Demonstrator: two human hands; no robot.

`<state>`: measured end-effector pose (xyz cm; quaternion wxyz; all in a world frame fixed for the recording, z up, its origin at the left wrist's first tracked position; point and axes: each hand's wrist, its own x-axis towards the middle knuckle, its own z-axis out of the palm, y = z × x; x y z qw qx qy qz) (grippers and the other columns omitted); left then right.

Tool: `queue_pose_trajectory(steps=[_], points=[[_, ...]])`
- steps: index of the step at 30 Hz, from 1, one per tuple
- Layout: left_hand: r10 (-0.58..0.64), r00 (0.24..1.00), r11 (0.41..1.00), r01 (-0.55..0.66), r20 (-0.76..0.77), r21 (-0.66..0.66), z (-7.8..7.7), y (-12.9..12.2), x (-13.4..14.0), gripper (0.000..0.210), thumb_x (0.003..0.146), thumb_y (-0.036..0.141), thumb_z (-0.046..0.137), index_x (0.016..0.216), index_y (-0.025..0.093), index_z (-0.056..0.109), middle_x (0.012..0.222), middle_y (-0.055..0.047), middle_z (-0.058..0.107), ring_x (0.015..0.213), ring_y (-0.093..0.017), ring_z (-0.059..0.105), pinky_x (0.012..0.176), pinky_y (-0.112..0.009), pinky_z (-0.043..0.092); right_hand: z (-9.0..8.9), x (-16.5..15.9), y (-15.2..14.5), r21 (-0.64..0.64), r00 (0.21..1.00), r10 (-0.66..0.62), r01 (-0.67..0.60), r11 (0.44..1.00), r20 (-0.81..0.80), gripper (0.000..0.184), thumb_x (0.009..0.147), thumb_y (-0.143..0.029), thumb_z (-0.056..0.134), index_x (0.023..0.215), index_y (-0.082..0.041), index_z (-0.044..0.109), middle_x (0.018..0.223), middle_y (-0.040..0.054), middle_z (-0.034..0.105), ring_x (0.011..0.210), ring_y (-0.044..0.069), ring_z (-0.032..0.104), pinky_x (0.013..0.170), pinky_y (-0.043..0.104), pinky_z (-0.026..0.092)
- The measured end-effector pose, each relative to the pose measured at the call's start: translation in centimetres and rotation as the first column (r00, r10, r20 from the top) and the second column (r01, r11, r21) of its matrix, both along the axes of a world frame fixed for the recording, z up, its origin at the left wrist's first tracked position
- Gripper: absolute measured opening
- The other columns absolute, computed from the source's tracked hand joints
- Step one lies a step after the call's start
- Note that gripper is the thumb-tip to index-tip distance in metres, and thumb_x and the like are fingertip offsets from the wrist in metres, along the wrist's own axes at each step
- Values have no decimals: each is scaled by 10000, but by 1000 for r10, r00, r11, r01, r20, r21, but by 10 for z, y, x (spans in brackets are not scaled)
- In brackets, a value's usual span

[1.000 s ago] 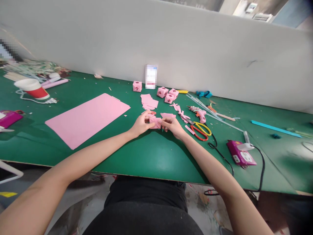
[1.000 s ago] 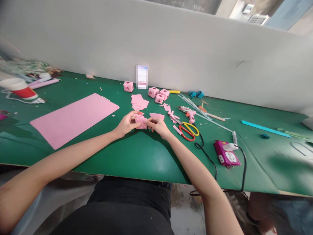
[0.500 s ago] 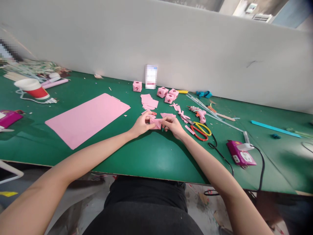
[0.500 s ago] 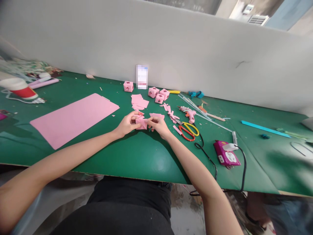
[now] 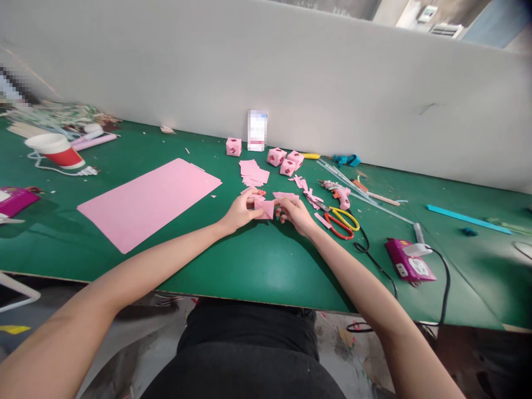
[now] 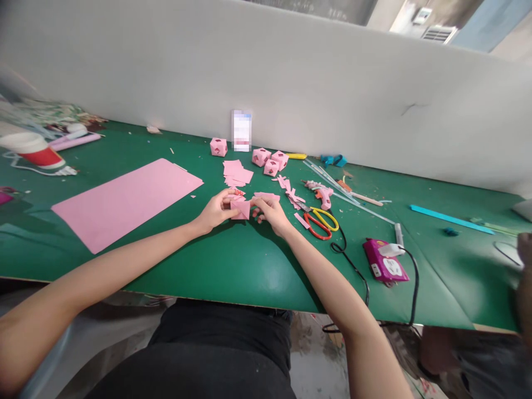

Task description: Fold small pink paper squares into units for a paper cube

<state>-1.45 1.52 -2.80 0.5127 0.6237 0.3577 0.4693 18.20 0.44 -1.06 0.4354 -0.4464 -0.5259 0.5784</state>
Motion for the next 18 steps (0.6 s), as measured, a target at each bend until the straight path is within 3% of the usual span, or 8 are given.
queue_pose_trajectory(steps=[10,18], points=[[24,999,996,-21,36,-81,4,-1,0,540,644,162,755,1151,147,571,1048,-84,720,929,-204,705,819,-305,540,-1,1,0,39,980,74,-83,996,185,451,670,-583,822,750,-164,677,556,-21,590,473,80,501,397,185,405],[42,999,993,-40,15,-108,7,-1,-1,531,651,205,767,1141,144,571,1003,-80,732,902,-202,704,806,-307,541,1,2,1,39,937,193,-213,976,291,406,737,-554,779,728,-153,719,785,77,756,543,85,543,405,178,402]])
